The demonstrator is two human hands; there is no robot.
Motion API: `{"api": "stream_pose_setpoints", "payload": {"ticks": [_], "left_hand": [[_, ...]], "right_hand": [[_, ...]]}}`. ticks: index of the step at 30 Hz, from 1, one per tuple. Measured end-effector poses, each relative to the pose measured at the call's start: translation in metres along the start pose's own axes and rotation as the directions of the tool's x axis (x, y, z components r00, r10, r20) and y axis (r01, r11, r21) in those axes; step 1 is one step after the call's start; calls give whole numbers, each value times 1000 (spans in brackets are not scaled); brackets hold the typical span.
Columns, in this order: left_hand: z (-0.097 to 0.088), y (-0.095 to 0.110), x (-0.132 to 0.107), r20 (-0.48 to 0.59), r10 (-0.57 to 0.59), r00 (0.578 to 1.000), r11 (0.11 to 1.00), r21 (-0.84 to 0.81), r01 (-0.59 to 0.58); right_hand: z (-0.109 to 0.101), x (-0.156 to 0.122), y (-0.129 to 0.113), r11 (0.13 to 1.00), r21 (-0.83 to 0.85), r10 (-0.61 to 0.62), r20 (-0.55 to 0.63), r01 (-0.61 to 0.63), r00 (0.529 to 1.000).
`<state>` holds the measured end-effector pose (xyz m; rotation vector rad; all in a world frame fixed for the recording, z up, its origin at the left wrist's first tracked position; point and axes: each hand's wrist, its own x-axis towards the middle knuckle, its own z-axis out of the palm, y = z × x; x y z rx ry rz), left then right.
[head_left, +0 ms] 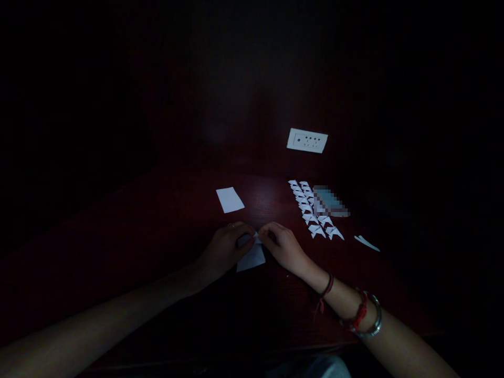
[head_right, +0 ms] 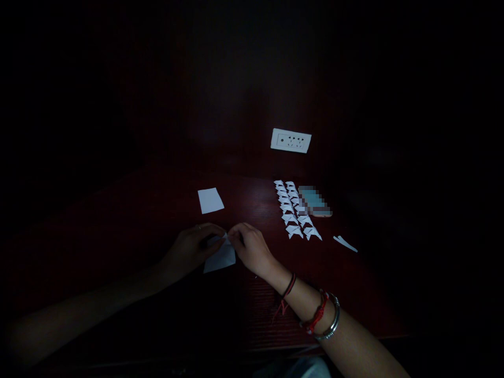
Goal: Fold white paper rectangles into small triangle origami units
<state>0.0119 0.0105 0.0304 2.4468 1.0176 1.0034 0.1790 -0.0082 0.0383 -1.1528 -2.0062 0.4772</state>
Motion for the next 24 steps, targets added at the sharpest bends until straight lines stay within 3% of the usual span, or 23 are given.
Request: {"api": "stream_pose_setpoints", "payload": {"ticks": [5,13,24], "left_hand": [[1,4,0,21,-13,1000,1000,-2,14],[3,3,-1,29,-6,1000,999,-40,7],[3,2,0,16,-19,1000,997,-77,20]], "right_hand": [[1,0,3,998,14,57,51,-57,997],[-1,-3,-1,995,-94,16,34,-13,999],[-2,-1,0,997,-72,-25,26,26,999]]}}
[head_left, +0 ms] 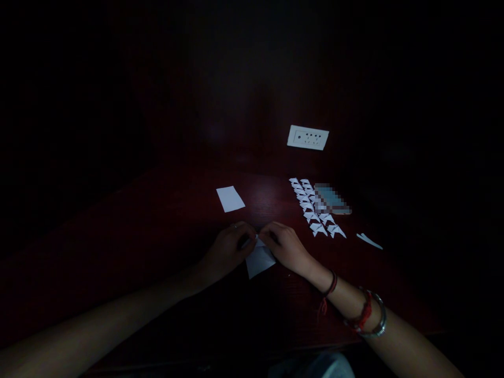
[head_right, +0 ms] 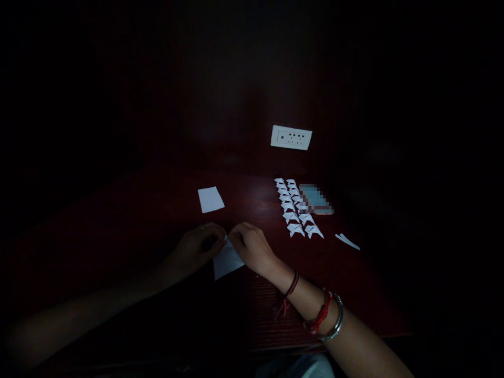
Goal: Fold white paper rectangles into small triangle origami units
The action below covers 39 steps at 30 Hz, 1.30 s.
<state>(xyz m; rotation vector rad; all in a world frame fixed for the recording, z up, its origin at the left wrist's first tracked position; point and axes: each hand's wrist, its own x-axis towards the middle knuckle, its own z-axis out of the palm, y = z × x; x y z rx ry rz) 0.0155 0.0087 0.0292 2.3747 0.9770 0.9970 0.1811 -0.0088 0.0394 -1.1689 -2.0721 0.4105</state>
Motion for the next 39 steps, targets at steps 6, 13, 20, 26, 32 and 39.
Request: {"api": "stream_pose_setpoints", "payload": {"ticks": [6,13,20,26,32,39], "left_hand": [[-6,5,1,86,-86,993,986,-139,98],[-10,5,2,132,-124,983,965,-215,151],[-8,2,-1,96,-83,992,988,-125,94],[-4,4,0,74,-108,991,983,-142,118],[-4,7,-1,87,-160,983,965,-194,174],[-7,9,-2,91,-187,978,963,-178,201]], "right_hand": [[-2,-3,-2,999,-47,-23,16,23,1000],[4,-2,7,984,156,86,37,-91,996],[8,-2,14,932,306,168,108,-194,980],[7,-5,5,966,199,170,-24,-162,985],[5,-5,1,995,61,78,-79,-73,994],[4,-4,0,998,37,57,-49,-55,997]]}}
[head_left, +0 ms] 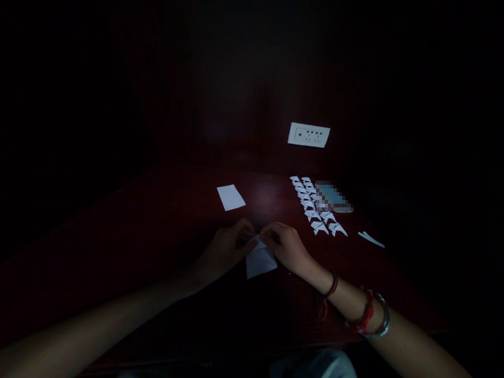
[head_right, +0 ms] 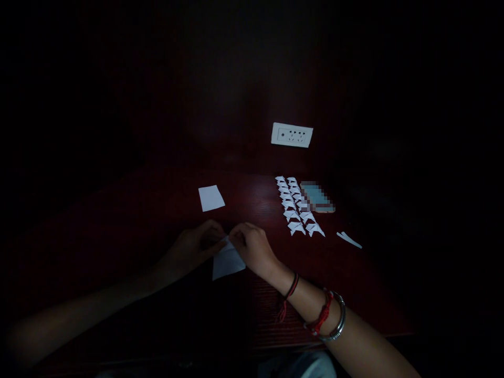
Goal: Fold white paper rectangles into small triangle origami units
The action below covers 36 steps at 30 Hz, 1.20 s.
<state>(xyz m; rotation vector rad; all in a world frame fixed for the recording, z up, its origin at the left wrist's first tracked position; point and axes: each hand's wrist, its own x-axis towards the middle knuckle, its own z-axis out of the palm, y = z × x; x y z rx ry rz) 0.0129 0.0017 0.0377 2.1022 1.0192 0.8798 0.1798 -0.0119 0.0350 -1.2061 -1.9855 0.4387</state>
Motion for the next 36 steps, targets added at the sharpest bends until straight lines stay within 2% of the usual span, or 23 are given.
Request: {"api": "stream_pose_setpoints", "payload": {"ticks": [9,16,21,26,32,36], "left_hand": [[5,-3,-1,8,68,998,991,112,-69],[2,-3,1,-36,47,998,997,70,-45],[1,1,-1,-33,23,999,995,94,-20],[-1,6,-1,-18,20,1000,997,72,-19],[1,-1,0,22,14,1000,1000,14,-14],[-1,-6,0,17,-1,1000,999,36,0]], "right_hand": [[2,0,0,1000,-12,-12,2,12,1000],[4,-1,2,999,13,-49,16,49,999],[-2,-1,-2,996,-28,-82,27,82,996],[-5,0,-5,997,33,-64,11,64,998],[-3,1,1,998,56,-4,-2,4,1000],[-5,1,8,996,80,-29,19,27,999]]}}
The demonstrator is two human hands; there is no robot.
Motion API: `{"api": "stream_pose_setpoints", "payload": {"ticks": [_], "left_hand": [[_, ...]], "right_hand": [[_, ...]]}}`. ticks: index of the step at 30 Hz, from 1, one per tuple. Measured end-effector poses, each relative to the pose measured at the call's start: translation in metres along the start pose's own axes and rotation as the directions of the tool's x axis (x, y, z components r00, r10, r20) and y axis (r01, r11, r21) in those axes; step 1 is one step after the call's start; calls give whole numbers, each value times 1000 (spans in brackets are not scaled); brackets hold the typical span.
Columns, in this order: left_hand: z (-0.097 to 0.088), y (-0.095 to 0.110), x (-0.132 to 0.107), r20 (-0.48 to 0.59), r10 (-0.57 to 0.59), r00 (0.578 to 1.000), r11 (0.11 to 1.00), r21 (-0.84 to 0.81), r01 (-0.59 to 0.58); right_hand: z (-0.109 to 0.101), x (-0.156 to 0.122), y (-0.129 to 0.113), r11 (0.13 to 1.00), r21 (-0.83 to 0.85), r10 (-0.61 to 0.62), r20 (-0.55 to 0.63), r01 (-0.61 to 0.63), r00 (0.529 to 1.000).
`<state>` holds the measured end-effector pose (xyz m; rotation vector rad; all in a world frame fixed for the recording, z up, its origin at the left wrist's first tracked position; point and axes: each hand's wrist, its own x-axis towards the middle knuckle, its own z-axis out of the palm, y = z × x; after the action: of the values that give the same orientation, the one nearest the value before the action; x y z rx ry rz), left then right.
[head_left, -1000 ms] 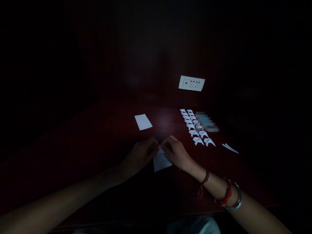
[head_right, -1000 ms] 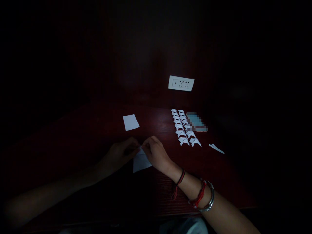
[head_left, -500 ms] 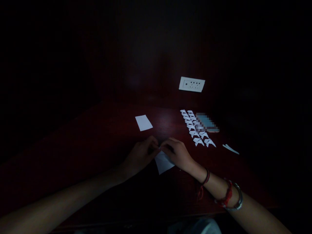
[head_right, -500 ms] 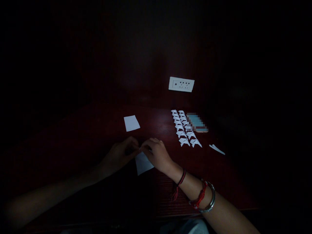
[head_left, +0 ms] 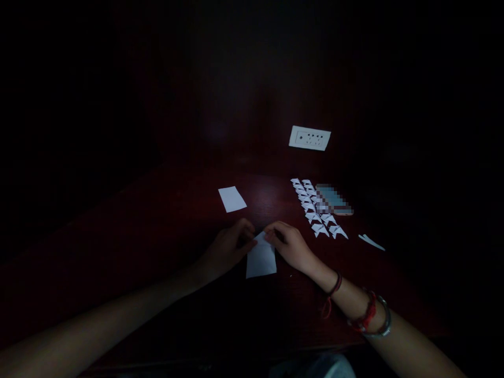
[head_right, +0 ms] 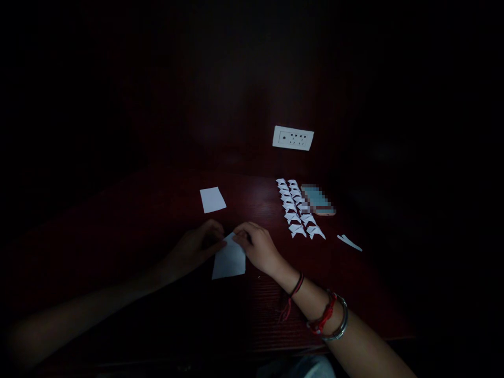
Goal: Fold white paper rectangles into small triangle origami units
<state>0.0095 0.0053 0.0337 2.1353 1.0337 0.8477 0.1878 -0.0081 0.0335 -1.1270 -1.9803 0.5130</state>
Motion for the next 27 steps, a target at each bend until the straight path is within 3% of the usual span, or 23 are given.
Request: {"api": "stream_pose_setpoints", "payload": {"ticks": [4,10,19,27], "left_hand": [[-3,1,-1,-4,20,1000,999,36,-20],[1,1,0,75,111,991,985,121,-119],[3,-5,3,-77,255,964,930,293,-223],[3,-5,5,-39,254,966,930,284,-233]], "right_hand": [[-3,-2,3,999,-45,-7,61,10,998],[-2,-3,-4,991,-129,-32,16,34,999],[0,-2,-4,993,-102,-58,34,61,998],[3,-3,-9,952,-301,-68,-5,63,998]]}}
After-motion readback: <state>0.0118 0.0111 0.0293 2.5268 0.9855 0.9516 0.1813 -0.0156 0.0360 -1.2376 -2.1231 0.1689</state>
